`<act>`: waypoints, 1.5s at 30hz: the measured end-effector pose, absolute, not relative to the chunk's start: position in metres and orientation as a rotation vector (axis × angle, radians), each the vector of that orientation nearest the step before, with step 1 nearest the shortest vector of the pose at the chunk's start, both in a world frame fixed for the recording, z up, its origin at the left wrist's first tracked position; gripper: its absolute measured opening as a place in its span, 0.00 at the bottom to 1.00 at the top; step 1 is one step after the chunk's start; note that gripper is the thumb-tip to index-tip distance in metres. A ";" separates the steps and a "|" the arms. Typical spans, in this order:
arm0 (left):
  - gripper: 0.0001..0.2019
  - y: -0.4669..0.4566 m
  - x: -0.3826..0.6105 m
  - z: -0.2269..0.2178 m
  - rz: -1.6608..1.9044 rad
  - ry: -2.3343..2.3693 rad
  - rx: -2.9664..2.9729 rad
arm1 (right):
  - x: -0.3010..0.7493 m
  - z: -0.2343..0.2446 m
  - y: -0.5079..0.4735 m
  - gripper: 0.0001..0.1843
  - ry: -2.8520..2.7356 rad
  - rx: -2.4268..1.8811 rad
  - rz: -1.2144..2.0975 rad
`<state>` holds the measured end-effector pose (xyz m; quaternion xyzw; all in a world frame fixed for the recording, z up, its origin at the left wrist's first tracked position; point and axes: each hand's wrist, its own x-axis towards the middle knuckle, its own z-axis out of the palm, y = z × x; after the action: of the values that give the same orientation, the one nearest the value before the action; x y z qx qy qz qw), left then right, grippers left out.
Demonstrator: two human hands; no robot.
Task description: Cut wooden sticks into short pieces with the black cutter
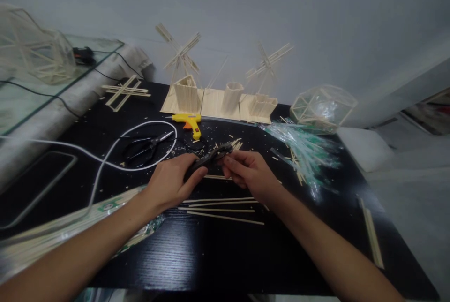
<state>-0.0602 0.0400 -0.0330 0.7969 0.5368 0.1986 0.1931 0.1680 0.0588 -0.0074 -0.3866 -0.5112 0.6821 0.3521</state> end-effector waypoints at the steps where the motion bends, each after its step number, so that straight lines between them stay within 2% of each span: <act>1: 0.23 0.040 -0.060 -0.033 0.557 1.502 2.226 | 0.168 -0.008 0.059 0.17 -1.309 -0.993 1.785; 12: 0.20 0.038 -0.066 -0.032 0.705 1.330 2.192 | 0.172 -0.005 0.060 0.17 -1.160 -0.838 2.093; 27: 0.18 0.038 -0.067 -0.031 0.681 1.373 2.297 | 0.171 -0.005 0.058 0.18 -1.303 -0.844 1.969; 34: 0.20 0.036 -0.060 -0.026 0.572 1.473 2.238 | 0.167 -0.009 0.057 0.19 -1.321 -0.929 1.834; 45: 0.23 0.037 -0.056 -0.027 0.451 1.565 2.218 | 0.165 -0.014 0.059 0.19 -1.228 -1.019 1.849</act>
<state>-0.0560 0.0374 -0.0271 0.7908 0.5579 0.1609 0.1938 0.1650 0.0591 -0.0144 -0.3918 -0.4723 0.7114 0.3425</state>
